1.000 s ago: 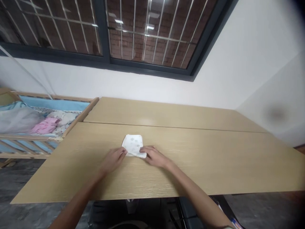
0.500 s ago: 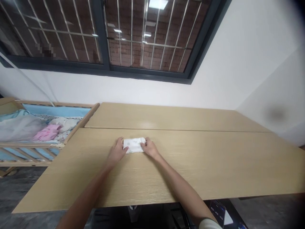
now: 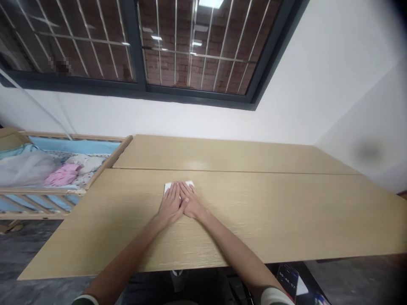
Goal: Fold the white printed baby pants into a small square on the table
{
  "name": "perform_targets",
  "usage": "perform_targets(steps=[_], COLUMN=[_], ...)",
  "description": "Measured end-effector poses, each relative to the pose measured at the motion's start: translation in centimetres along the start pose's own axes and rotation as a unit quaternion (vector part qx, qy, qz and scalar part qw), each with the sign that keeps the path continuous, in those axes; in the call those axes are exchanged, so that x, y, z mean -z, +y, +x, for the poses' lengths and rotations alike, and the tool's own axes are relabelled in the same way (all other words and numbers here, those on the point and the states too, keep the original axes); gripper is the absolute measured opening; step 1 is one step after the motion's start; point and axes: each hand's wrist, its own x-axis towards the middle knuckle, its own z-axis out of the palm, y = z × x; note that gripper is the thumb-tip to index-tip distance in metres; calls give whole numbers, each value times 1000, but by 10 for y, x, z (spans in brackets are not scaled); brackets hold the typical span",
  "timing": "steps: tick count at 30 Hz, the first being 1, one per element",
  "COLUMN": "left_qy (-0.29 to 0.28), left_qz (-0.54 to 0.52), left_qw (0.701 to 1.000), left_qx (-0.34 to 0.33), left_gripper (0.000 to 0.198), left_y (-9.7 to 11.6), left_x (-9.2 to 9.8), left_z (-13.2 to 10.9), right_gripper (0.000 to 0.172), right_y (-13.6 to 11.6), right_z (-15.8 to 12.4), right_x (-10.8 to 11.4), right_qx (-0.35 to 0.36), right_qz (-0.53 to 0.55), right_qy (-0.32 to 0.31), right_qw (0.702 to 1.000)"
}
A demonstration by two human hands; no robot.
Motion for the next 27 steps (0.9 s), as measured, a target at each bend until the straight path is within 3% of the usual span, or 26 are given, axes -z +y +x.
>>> perform_targets(steps=[3,9,15,21,24,27], left_qy=[-4,-5,-12,-48,-54,-49], left_qz=[24,59,47,-2,-30,-73], left_qw=[1000,998,998,998,998,996], left_qx=[3,10,-35,-26,-1,24], left_gripper=[75,73,77,76,63,38], left_y=[-11,-40,-33,-28,-31,-33], left_x=[-6,6,17,24,29,44], left_z=[-7,-22,-17,-2,13,25], right_gripper=[63,66,74,78,72,54], right_y=[9,33,31,39,47,52], right_z=[-2,-20,-22,-20,-12,2], right_x=[-3,-1,12,14,11,14], right_qx=[-7,-48,-8,-6,-18,-44], right_qz=[4,39,27,65,114,170], right_qy=[-6,-1,23,-27,-4,53], right_qw=[1000,998,999,997,993,983])
